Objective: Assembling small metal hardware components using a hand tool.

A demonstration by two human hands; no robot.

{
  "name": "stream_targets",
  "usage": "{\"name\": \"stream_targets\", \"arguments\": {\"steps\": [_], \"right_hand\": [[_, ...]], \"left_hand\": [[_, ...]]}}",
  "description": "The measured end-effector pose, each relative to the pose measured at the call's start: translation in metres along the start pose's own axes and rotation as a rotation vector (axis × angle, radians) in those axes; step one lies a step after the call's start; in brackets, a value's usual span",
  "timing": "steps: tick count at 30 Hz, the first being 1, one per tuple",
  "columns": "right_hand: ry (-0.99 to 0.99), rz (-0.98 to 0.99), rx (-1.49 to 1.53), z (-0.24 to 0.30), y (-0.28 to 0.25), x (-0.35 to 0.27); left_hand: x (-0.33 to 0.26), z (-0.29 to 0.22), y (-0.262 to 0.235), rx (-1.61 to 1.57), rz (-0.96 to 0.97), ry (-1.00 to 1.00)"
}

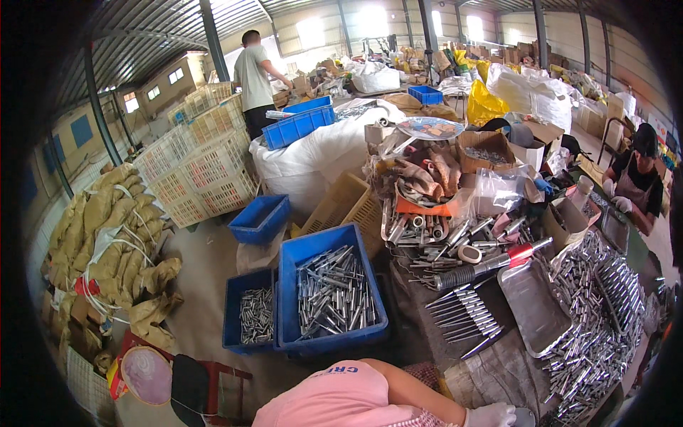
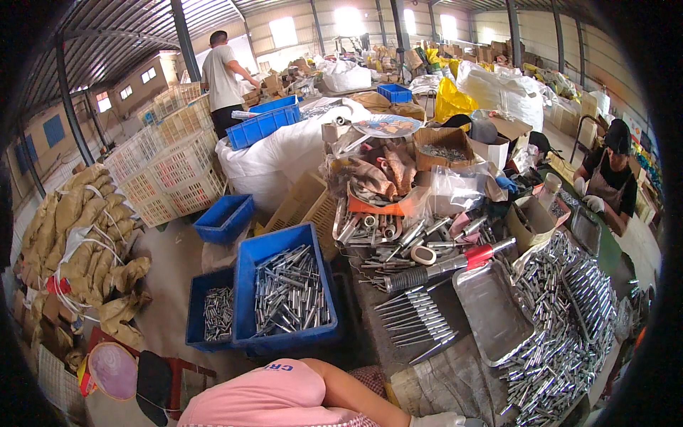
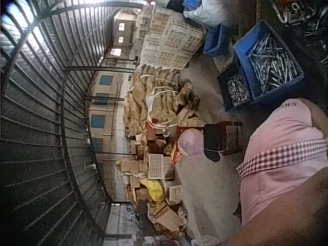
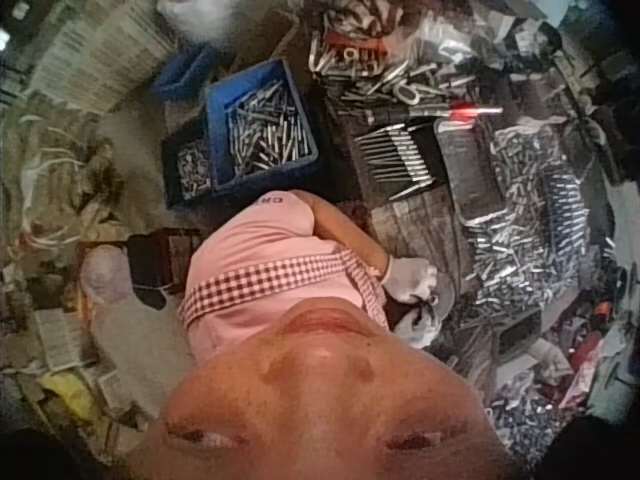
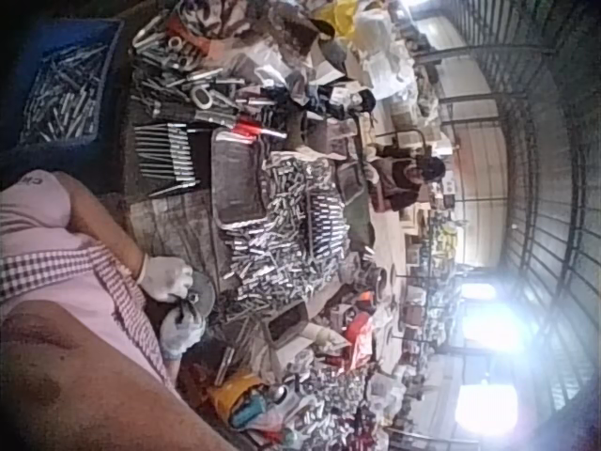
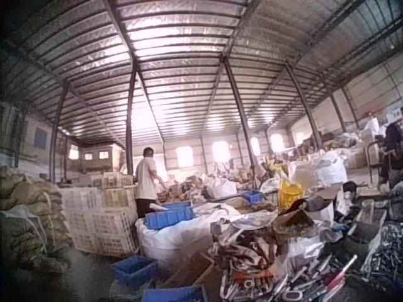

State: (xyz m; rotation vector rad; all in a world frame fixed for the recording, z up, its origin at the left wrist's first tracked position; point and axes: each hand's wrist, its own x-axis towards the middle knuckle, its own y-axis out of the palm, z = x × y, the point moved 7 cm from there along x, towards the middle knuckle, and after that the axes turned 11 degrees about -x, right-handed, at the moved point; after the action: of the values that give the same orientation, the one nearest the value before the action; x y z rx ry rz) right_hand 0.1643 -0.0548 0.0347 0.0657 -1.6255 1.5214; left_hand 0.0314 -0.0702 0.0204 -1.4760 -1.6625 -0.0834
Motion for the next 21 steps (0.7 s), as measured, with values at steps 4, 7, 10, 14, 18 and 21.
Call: {"name": "stream_targets", "arguments": {"steps": [4, 7, 10, 14, 18, 21], "right_hand": [[0.003, 0.021, -0.014, 0.002, -0.001, 0.003], [0.016, 0.022, -0.002, 0.004, -0.006, 0.008], [0.032, 0.021, 0.02, 0.007, -0.01, 0.012], [0.044, 0.016, 0.045, 0.007, -0.011, 0.015], [0.043, -0.007, 0.005, -0.003, -0.002, 0.0], [0.039, -0.024, -0.023, -0.009, 0.005, -0.01]], "left_hand": [[0.0, 0.001, 0.001, -0.006, 0.006, 0.0], [0.0, 0.001, 0.002, -0.008, 0.02, 0.003], [0.002, -0.001, 0.0, -0.009, 0.022, 0.011], [0.002, -0.003, -0.002, 0.008, 0.031, 0.006], [0.0, -0.001, 0.001, 0.001, 0.01, 0.019], [0.0, -0.001, 0.0, 0.01, 0.008, 0.024]]}}
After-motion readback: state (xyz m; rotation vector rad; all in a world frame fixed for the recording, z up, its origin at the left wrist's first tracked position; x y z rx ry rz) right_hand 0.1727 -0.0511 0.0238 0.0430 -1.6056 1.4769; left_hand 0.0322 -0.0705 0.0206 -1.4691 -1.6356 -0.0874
